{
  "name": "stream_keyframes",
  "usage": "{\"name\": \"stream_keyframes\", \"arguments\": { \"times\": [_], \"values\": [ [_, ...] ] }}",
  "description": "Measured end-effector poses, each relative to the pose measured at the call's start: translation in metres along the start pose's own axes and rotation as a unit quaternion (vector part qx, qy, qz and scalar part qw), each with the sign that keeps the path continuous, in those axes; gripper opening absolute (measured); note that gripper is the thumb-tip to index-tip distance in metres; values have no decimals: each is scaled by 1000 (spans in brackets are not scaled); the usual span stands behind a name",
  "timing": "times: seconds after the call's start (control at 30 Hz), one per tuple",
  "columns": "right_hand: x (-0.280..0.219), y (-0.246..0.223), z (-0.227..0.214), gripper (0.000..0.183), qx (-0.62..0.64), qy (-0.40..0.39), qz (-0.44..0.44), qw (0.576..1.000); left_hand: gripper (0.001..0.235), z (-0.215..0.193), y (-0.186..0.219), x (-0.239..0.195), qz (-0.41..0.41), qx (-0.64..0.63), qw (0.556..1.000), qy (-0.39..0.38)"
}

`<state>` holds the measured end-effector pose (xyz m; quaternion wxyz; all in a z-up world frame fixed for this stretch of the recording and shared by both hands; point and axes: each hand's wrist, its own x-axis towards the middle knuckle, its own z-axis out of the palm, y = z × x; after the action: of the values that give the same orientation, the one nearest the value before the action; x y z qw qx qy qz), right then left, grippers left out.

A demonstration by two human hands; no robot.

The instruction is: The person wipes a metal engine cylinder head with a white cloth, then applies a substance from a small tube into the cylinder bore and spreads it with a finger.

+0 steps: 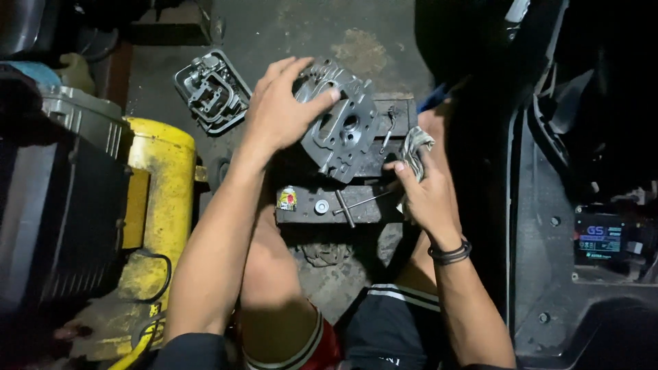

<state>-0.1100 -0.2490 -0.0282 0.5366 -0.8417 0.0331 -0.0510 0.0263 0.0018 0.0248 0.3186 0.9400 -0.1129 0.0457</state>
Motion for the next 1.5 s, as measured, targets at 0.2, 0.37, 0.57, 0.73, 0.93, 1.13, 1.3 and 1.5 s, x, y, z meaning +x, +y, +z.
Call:
{"name": "stream_keyframes", "arguments": {
  "times": [0.2, 0.37, 0.57, 0.73, 0.93, 1.13, 1.3, 1.5],
  "values": [
    [-17, 23, 2, 60, -25, 30, 21, 999, 53, -23, -2, -45, 15, -19, 993, 116],
    [-20, -14, -1, 52, 119, 44, 54, 990, 39, -28, -30, -98, -117, 41, 992, 9],
    [-28, 42, 12, 24, -36, 58, -36, 997, 63, -15, -26, -122, -152, 120, 966, -170],
    [-36, 37, 10, 18, -50, 56, -35, 997, 63, 1, -48, -125, -151, 148, 948, -238],
    [-40, 8, 6, 21, -31, 60, -12, 998, 58, 16, -69, -123, -197, 144, 927, -284],
    [-38, -30, 2, 19, -37, 96, -85, 991, 43, 32, -93, -128, -151, 95, 951, -254],
    [-36, -52, 3, 89, -87, 37, -157, 983, 33, 25, -80, -127, -124, 62, 959, -247],
    [-33, -49, 0, 18, -305, 28, -301, 903, 35, -31, -13, -133, -84, -22, 964, -251]
  ]
}}
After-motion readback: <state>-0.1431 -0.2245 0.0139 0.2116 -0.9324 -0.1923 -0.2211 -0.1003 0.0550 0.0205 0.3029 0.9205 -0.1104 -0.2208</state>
